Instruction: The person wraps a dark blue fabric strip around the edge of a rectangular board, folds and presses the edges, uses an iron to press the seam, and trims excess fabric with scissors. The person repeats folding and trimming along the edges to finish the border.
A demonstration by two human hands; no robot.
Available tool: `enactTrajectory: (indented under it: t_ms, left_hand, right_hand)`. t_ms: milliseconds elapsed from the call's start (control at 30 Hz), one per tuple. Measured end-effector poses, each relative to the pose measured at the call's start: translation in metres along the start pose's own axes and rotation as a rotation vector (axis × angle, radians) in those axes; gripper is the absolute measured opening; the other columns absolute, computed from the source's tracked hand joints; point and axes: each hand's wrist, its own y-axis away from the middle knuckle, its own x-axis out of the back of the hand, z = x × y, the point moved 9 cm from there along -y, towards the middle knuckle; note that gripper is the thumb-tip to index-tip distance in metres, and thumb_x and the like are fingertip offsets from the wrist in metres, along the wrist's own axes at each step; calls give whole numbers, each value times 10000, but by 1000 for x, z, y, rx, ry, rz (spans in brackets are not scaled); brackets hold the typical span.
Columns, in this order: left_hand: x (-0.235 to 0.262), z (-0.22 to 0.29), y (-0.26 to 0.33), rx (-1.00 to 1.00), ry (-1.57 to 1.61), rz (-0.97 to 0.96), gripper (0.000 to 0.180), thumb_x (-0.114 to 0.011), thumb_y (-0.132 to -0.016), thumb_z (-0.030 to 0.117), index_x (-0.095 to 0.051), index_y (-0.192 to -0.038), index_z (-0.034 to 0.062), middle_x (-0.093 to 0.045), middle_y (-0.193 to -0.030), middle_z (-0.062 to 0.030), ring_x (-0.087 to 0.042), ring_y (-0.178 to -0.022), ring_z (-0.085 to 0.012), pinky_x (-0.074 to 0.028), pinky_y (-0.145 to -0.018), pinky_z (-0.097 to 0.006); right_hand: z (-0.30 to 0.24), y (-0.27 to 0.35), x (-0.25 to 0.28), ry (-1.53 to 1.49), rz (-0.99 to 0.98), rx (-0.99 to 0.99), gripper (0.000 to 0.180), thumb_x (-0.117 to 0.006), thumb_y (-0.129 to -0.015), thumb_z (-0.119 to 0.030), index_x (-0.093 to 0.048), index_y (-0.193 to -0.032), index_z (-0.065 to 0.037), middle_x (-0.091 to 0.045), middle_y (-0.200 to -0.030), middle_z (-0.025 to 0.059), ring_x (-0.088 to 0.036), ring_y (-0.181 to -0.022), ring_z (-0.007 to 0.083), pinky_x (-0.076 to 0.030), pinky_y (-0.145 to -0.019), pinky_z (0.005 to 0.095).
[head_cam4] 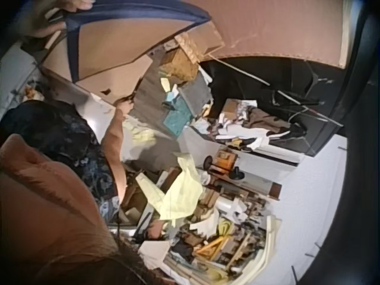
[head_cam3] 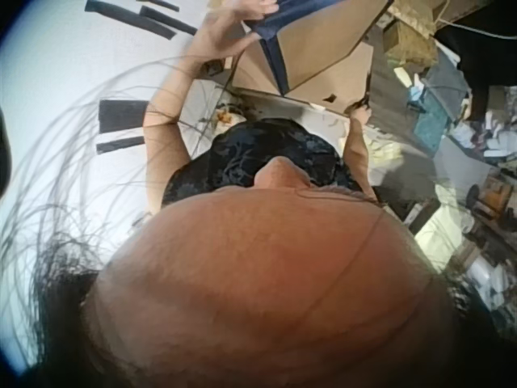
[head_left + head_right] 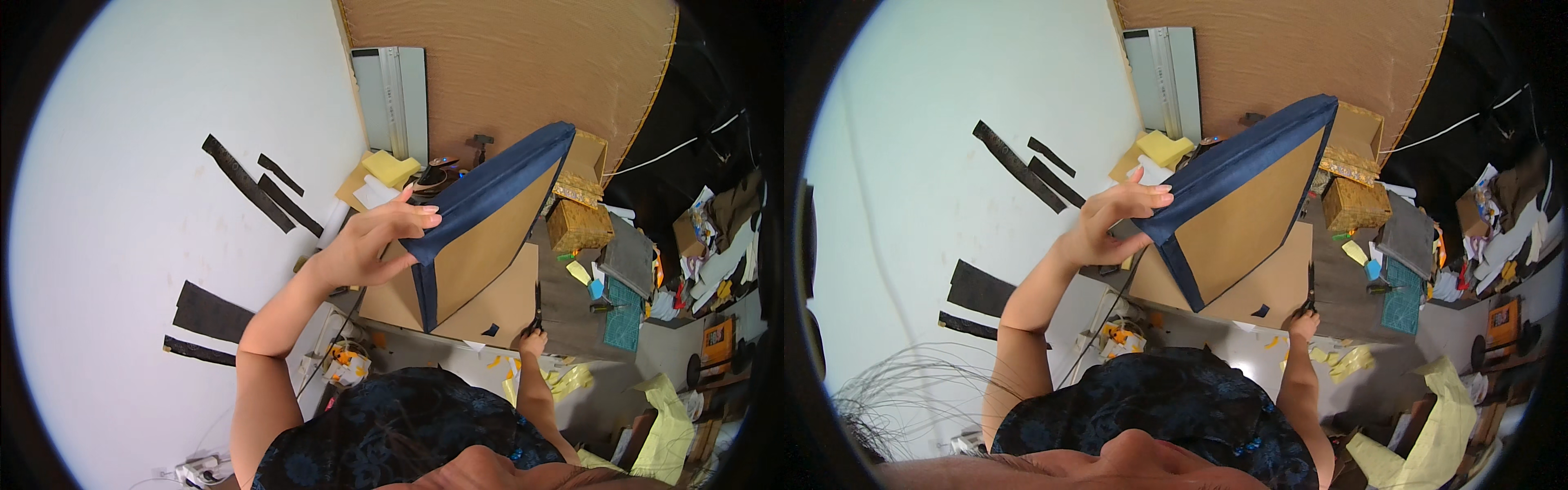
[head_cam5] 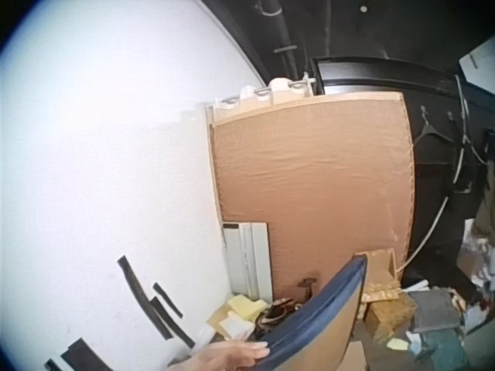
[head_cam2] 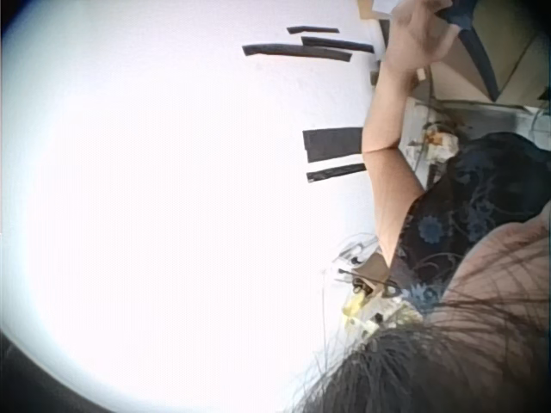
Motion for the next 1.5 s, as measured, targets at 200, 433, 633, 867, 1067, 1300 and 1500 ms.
enactTrajectory:
  t_ms: [200,433,633,867,1067,1300,1500]
  left_hand:
    - [3,13,-6,-193,-164,-71,195,-754,-785,-35,-630,-929,8,-674,-1227,-163,-653,-1156,-359,-445,-1067,-559]
    - [3,12,-6,-341,-271,-93,205,-767,-784,-7,-643,-946,-16,-688,-1188,-150,-680,-1100,-328,-536,-1000,-503]
    - [7,15,-11,-426,-220,-76,290,-809,-776,135,-661,-970,-22,-707,-1142,-141,-691,-1074,-318,-560,-973,-471]
    - [1,24,-8,-468,-264,-94,278,-781,-769,39,-697,-1032,4,-682,-1181,-156,-663,-1119,-326,-548,-1006,-473]
    - [-2,22,-2,-465,-253,-82,222,-717,-749,-45,-690,-959,21,-646,-1258,-170,-641,-1163,-345,-546,-1006,-496]
    - [-4,27,-5,-402,-271,-105,231,-699,-710,-105,-626,-879,35,-640,-1261,-170,-646,-1157,-345,-549,-1004,-493]
    - [-1,27,-6,-268,-219,-73,290,-712,-660,-137,-635,-880,36,-594,-1300,-199,-651,-1134,-374,-539,-1005,-510]
  right_hand:
    - [10,-14,-8,141,-166,-143,550,-724,-847,-332,-483,-1218,-7,-549,-1263,200,-518,-1217,384,-478,-986,483]
    - [20,-29,9,-92,-78,-49,500,-715,-855,-235,-455,-1182,41,-635,-1083,292,-627,-1012,448,-510,-895,491]
    - [-89,78,226,-568,557,375,458,-725,-813,-86,-587,-1237,20,-635,-1007,186,-633,-844,325,-532,-768,394]
    - [-216,161,367,-767,454,754,508,-831,-725,-140,-618,-1150,40,-583,-908,107,-555,-773,183,-442,-651,277]
    - [-237,175,330,-1406,-555,624,467,-841,-723,-187,-697,-1084,71,-526,-722,-27,-471,-635,61,-362,-578,222]
    - [-254,159,313,-1383,-1113,484,469,-845,-744,-171,-707,-1124,66,-608,-762,-31,-525,-661,39,-380,-583,197]
    - [-275,128,313,-1320,-1357,473,464,-852,-750,-186,-715,-1117,63,-621,-766,-32,-535,-664,44,-401,-603,202]
